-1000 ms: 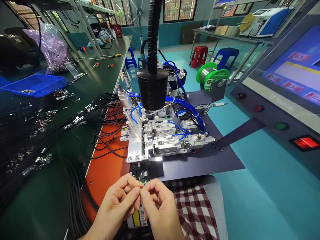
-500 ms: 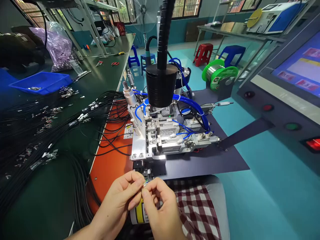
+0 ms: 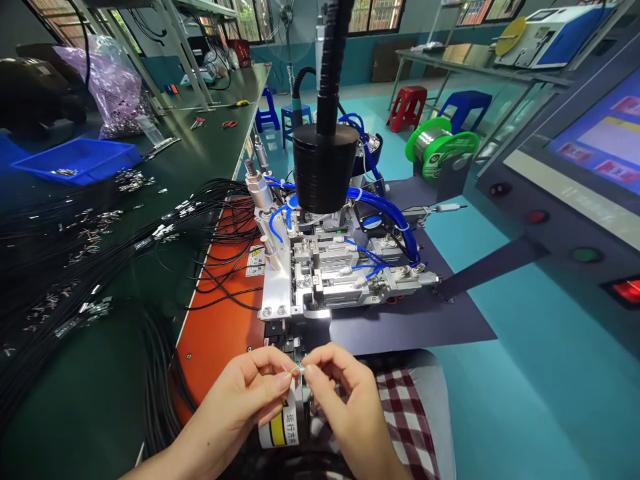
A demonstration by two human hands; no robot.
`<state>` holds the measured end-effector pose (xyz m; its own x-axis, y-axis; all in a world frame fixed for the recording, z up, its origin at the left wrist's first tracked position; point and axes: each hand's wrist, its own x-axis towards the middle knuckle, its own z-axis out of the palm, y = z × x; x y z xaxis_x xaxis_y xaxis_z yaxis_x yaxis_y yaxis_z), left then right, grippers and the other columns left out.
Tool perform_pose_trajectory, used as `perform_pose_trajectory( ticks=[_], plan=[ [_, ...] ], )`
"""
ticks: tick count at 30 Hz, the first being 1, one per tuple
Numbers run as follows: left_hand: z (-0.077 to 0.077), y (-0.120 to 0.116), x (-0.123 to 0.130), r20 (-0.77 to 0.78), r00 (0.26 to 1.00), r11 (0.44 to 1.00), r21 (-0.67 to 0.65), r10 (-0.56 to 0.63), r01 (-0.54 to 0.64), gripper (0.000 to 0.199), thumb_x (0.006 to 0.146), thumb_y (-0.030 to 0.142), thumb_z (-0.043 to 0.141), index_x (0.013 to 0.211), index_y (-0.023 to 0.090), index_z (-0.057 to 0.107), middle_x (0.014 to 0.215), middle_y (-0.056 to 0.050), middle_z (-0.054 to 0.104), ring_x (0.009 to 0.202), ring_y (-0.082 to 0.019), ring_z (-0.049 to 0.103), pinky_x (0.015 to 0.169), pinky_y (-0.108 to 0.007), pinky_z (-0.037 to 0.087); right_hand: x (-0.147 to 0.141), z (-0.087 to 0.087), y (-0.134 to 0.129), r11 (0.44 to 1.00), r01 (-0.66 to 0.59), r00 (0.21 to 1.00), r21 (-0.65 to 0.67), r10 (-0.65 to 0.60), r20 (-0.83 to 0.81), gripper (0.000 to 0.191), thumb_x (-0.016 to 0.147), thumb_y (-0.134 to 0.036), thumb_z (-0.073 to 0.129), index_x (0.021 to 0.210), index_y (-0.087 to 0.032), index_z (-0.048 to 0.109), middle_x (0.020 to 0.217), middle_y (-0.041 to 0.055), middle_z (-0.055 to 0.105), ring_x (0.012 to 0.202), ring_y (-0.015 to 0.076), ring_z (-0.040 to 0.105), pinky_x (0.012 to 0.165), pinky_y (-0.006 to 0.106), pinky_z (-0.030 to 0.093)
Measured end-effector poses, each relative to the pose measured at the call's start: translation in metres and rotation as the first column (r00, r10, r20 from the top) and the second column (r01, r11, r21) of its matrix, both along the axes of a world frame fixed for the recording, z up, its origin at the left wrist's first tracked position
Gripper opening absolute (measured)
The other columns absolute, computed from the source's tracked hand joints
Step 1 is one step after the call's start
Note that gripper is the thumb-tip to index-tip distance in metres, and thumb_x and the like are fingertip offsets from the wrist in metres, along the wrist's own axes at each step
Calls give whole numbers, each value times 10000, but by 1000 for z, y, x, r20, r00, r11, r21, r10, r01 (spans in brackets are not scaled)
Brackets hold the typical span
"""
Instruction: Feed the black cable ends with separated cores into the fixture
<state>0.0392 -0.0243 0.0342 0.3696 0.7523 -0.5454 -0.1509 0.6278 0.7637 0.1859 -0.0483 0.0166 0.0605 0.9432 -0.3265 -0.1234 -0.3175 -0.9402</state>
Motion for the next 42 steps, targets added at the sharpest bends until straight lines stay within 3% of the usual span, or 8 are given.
perform_pose_trajectory(
  ticks=[4, 15, 20, 25, 29, 31, 37, 42],
  plan=[
    [0, -1, -1, 43, 999, 1000, -5, -1, 1, 239, 740, 321, 704, 784, 114, 593, 528, 69, 419, 435, -30, 289, 431, -189, 157, -2, 5, 3, 1000, -5, 996, -5, 5, -89, 215, 745, -391, 672, 700, -184, 638, 552, -51, 444, 494, 107, 360, 464, 214, 320],
    [2, 2, -4, 72, 996, 998, -27, -54, 56, 210, 756, 305, 676, 754, 110, 596, 525, 53, 419, 458, -37, 279, 444, -193, 155, -8, -16, 0, 995, -90, 954, -33, 77, -289, 265, 831, -396, 617, 702, -180, 533, 563, -75, 363, 504, 87, 260, 479, 211, 223],
    [1, 2, -7, 122, 989, 993, -72, -83, 92, 174, 733, 276, 677, 728, 119, 603, 549, 30, 484, 445, -35, 322, 434, -176, 211, -5, -15, 1, 973, -229, 888, -33, 195, -417, 258, 878, -385, 555, 725, -189, 487, 597, -71, 361, 544, 96, 259, 516, 220, 219],
    [3, 4, -9, -16, 979, 975, -98, -202, 200, 223, 696, 326, 699, 700, 155, 556, 444, 71, 457, 317, -29, 318, 338, -170, 170, 12, 1, 23, 878, -473, 860, 66, 477, -182, 239, 877, -364, 538, 715, -190, 511, 643, -46, 421, 579, 115, 349, 542, 230, 286],
    [3, 7, -7, -101, 980, 982, -95, -170, 160, 255, 668, 339, 709, 670, 182, 508, 353, 119, 359, 278, -21, 240, 306, -159, 117, 17, 16, 45, 782, -612, 788, 118, 615, 13, 188, 884, -276, 516, 720, -192, 550, 732, -21, 473, 685, 138, 434, 645, 245, 361],
    [3, 9, -6, -121, 988, 993, -74, -98, 90, 290, 650, 358, 721, 636, 185, 489, 331, 129, 319, 284, -16, 205, 311, -156, 119, 15, 17, 49, 788, -604, 797, 122, 598, 86, 185, 881, -260, 516, 712, -198, 558, 738, -16, 496, 696, 147, 458, 648, 251, 376],
    [0, 14, -8, -85, 996, 998, -59, 29, -34, 334, 653, 422, 721, 636, 175, 497, 334, 135, 309, 291, -10, 167, 319, -156, 138, 3, -1, 30, 959, -282, 941, 26, 271, 204, 163, 883, -351, 519, 824, -224, 603, 660, -27, 512, 510, 121, 432, 475, 238, 369],
    [-8, 12, -11, -108, 994, 999, -27, 20, -24, 325, 705, 434, 691, 670, 176, 497, 350, 130, 314, 306, -17, 178, 326, -153, 134, -7, -7, 20, 979, -205, 952, 12, 197, 233, 175, 827, -371, 574, 792, -211, 635, 645, -5, 541, 522, 145, 470, 486, 258, 393]
  ],
)
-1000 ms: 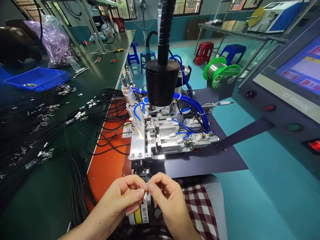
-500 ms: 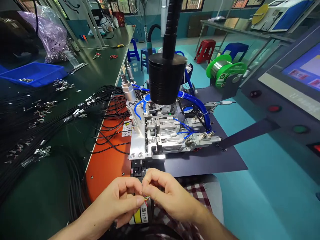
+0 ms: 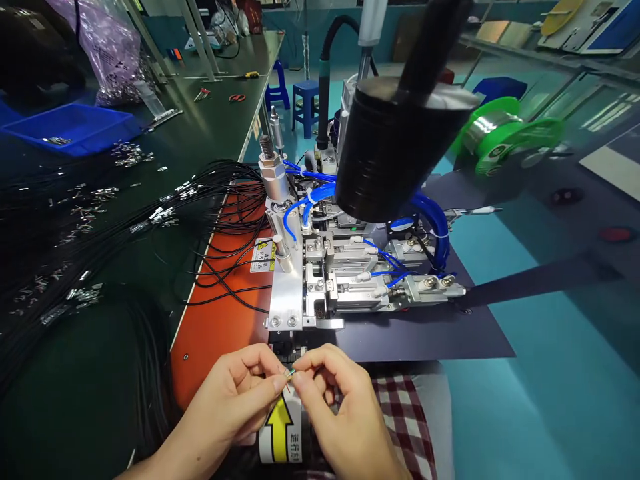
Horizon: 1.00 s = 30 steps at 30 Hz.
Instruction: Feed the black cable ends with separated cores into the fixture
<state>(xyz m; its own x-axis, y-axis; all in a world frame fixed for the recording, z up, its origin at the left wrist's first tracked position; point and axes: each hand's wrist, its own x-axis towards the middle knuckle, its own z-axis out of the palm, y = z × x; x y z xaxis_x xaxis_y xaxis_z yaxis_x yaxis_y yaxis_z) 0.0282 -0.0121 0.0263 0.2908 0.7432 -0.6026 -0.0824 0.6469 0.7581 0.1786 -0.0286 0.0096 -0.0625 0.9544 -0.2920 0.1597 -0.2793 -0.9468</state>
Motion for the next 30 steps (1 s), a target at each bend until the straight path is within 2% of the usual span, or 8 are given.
perform_pose_trajectory(
  ticks=[3, 7, 16, 21, 26, 30],
  plan=[
    [-4, -2, -1, -21, 1000, 1000, 22, -12, 13, 323, 728, 446, 672, 682, 174, 504, 356, 121, 326, 316, -23, 196, 334, -156, 142, -4, 4, 1, 1000, 21, 1000, 9, -21, 7, 144, 783, -340, 618, 729, -207, 630, 636, -2, 550, 551, 158, 479, 518, 264, 396],
    [-5, -3, 0, -41, 999, 999, 44, 9, -7, 338, 721, 455, 675, 683, 178, 484, 363, 122, 323, 324, -25, 197, 343, -158, 131, -7, 6, 1, 997, 61, 997, -49, -63, -42, 169, 772, -338, 622, 679, -199, 598, 640, 5, 548, 569, 161, 472, 507, 256, 374],
    [0, -5, 3, -78, 997, 997, 65, -26, 31, 305, 742, 417, 650, 695, 178, 467, 402, 118, 337, 350, -25, 212, 360, -170, 130, -10, -4, -2, 993, 100, 980, -60, -109, -167, 165, 767, -310, 623, 670, -186, 575, 576, -38, 454, 504, 111, 353, 442, 221, 290],
    [1, -6, 4, -68, 997, 997, 70, -33, 38, 305, 738, 408, 656, 681, 177, 465, 385, 123, 316, 340, -24, 205, 354, -170, 127, -9, -10, -2, 995, 78, 968, -61, -91, -236, 163, 774, -280, 619, 660, -188, 550, 534, -65, 398, 465, 91, 318, 428, 215, 255],
    [-3, -5, 2, -8, 1000, 998, 59, 1, 0, 275, 773, 397, 623, 701, 180, 469, 371, 125, 322, 312, -24, 220, 333, -156, 147, -12, -12, -7, 994, 86, 951, -62, -101, -292, 211, 801, -336, 620, 676, -188, 534, 552, -67, 397, 464, 83, 314, 435, 209, 260],
    [-7, -4, 2, -26, 1000, 999, 53, -5, 6, 256, 781, 374, 618, 701, 175, 478, 362, 126, 323, 306, -21, 212, 327, -148, 145, -11, -11, -10, 988, 83, 935, -130, -122, -333, 248, 801, -390, 620, 694, -186, 529, 542, -70, 401, 451, 78, 323, 432, 200, 269]
  ],
)
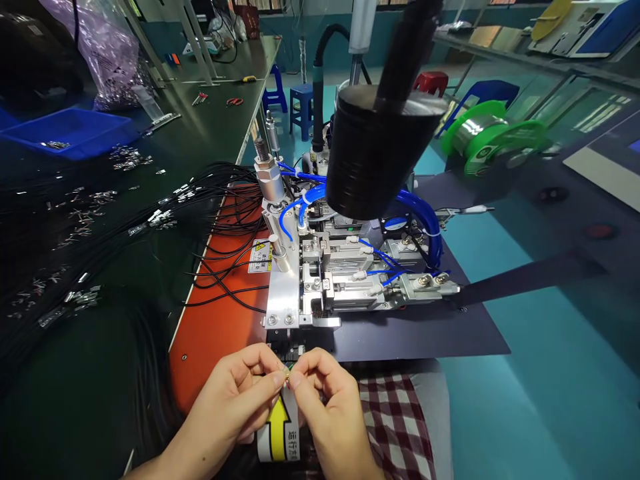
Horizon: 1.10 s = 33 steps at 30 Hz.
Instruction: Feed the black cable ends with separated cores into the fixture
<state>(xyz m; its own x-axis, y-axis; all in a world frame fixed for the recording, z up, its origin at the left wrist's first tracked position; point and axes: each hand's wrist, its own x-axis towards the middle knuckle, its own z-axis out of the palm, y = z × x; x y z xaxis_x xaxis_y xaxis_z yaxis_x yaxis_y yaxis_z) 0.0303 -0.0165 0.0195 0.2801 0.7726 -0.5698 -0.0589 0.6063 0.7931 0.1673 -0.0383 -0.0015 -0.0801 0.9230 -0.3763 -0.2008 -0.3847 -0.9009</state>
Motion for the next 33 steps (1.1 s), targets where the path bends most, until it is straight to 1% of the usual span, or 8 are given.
perform_pose_trajectory(
  ticks=[5, 10, 15, 19, 23, 26, 30, 33],
  plan=[
    [3, 1, 1, -5, 1000, 1000, -17, -5, 5, 268, 768, 381, 621, 679, 175, 475, 363, 124, 331, 298, -18, 214, 318, -142, 152, 6, 3, 0, 1000, 29, 994, -12, -27, 108, 206, 806, -390, 612, 814, -185, 633, 566, -41, 479, 475, 100, 388, 451, 209, 319],
    [7, 2, 1, 10, 1000, 999, -28, -16, 16, 292, 746, 396, 638, 668, 176, 463, 386, 124, 334, 303, -15, 217, 319, -140, 155, 7, 5, 3, 974, -34, 946, 225, -42, 322, 73, 796, -262, 623, 756, -205, 646, 677, -3, 572, 548, 136, 481, 496, 233, 378],
    [6, 0, 0, 0, 999, 999, -23, -41, 41, 283, 752, 391, 633, 669, 177, 467, 374, 122, 333, 296, -23, 234, 314, -146, 166, 7, 3, 0, 921, -134, 903, 367, -40, 428, 165, 872, -212, 527, 709, -199, 552, 700, -1, 544, 621, 147, 504, 562, 247, 387],
    [6, -2, 1, -34, 999, 998, 55, -15, 17, 216, 759, 334, 642, 739, 158, 519, 431, 114, 365, 330, -17, 251, 333, -138, 171, 8, 2, -3, 936, -154, 907, 317, 7, 422, 188, 914, -246, 459, 741, -206, 519, 715, -9, 503, 623, 142, 474, 568, 248, 373],
    [7, -1, 0, 71, 995, 996, 60, -68, 64, 190, 784, 315, 633, 794, 157, 528, 535, 92, 431, 339, -2, 271, 336, -135, 191, 8, 2, -3, 978, -119, 939, 174, 53, 341, 196, 914, -308, 461, 746, -213, 494, 677, -29, 453, 579, 131, 418, 518, 235, 341],
    [7, 2, -2, 126, 985, 993, 34, -116, 113, 212, 793, 339, 632, 793, 172, 502, 479, 113, 390, 317, -4, 233, 326, -138, 180, 9, 3, -3, 984, -116, 952, 136, 71, 297, 209, 908, -336, 467, 741, -211, 483, 671, -32, 437, 592, 135, 397, 529, 236, 339],
    [9, 2, -1, 61, 994, 995, 28, -96, 95, 241, 805, 374, 612, 764, 179, 477, 392, 136, 286, 335, -23, 207, 338, -140, 154, 9, 4, -8, 975, -154, 950, 162, 101, 295, 218, 921, -331, 448, 739, -212, 463, 689, -36, 423, 607, 132, 387, 557, 239, 340],
    [11, 1, 0, 19, 994, 994, -3, -106, 107, 264, 794, 385, 612, 737, 178, 457, 391, 137, 281, 359, -24, 179, 359, -143, 146, 8, 6, -11, 982, -160, 955, 105, 127, 269, 232, 918, -352, 450, 735, -209, 454, 670, -45, 402, 580, 122, 355, 527, 237, 315]
  ],
)
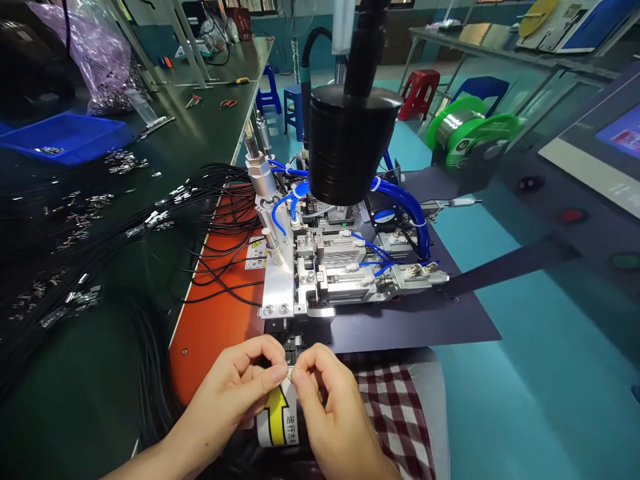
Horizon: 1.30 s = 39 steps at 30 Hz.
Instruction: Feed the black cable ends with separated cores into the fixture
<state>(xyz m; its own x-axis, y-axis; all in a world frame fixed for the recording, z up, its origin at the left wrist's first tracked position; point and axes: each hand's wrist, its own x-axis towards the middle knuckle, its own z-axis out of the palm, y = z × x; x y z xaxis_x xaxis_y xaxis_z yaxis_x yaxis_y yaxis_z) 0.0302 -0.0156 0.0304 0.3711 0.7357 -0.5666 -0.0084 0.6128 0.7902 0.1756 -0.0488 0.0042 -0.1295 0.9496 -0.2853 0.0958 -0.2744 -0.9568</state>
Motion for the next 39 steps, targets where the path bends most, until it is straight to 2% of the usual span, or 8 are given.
perform_pose_trajectory(
  ticks=[3, 6, 9, 12, 16, 20, 31, 39],
  plan=[
    [2, 1, -3, -65, 994, 996, 21, -89, 91, 203, 821, 351, 572, 787, 184, 462, 428, 127, 311, 372, -37, 207, 368, -151, 166, 3, 1, 3, 996, 10, 998, -86, -15, -59, 249, 900, -387, 470, 733, -203, 459, 640, -55, 374, 554, 113, 320, 493, 229, 287],
    [3, 4, -9, -313, 941, 950, 236, -127, 206, 95, 840, 249, 543, 909, 204, 495, 635, 66, 458, 479, -65, 388, 431, -164, 293, 10, 1, 12, 991, 32, 997, -128, -40, -60, 258, 886, -412, 483, 736, -203, 461, 589, -75, 331, 505, 99, 276, 452, 222, 246],
    [-2, 9, -17, -586, 809, 775, 487, -52, 403, 93, 877, 185, 471, 897, 203, 560, 787, 10, 498, 672, -116, 510, 583, -212, 403, 17, -4, 25, 986, 39, 999, -163, -43, -22, 262, 870, -421, 489, 729, -203, 457, 518, -92, 319, 462, 94, 279, 435, 221, 236],
    [-8, 15, -25, -698, 716, 589, 587, 19, 556, 217, 911, 160, 390, 931, 189, 604, 805, -16, 504, 708, -141, 542, 638, -244, 438, 17, -13, 35, 986, 21, 1000, -168, -25, -19, 255, 852, -412, 502, 721, -197, 464, 485, -88, 362, 445, 95, 320, 436, 219, 258],
    [-12, 23, -35, -784, 617, 425, 536, -71, 729, 364, 895, 86, 358, 1130, 253, 580, 864, -22, 539, 722, -142, 575, 620, -224, 464, 12, -21, 38, 986, 6, 999, -165, -12, -36, 263, 846, -410, 515, 706, -191, 479, 493, -82, 378, 441, 92, 334, 430, 213, 270],
    [-13, 26, -40, -897, 430, 309, 381, -105, 871, 555, 853, 25, 326, 1282, 343, 475, 902, -34, 527, 663, -153, 584, 577, -258, 490, 10, -20, 38, 983, 2, 999, -184, -9, -35, 278, 837, -429, 520, 694, -195, 477, 492, -81, 369, 444, 95, 326, 424, 215, 269],
    [-16, 27, -37, -969, 239, 239, 219, -60, 946, 634, 824, 31, 342, 1341, 397, 370, 1020, -73, 523, 642, -179, 610, 542, -316, 523, 10, -19, 41, 978, 10, 1000, -206, -13, -15, 292, 822, -456, 517, 706, -190, 489, 521, -75, 359, 477, 104, 309, 441, 222, 258],
    [-23, 23, -37, -983, 180, 212, 182, 26, 960, 676, 791, 48, 390, 1346, 432, 342, 1027, -59, 528, 590, -154, 575, 507, -272, 503, 10, -24, 39, 984, 23, 999, -174, -30, -38, 253, 849, -402, 516, 714, -190, 489, 543, -72, 361, 487, 104, 315, 451, 227, 265]
  ],
)
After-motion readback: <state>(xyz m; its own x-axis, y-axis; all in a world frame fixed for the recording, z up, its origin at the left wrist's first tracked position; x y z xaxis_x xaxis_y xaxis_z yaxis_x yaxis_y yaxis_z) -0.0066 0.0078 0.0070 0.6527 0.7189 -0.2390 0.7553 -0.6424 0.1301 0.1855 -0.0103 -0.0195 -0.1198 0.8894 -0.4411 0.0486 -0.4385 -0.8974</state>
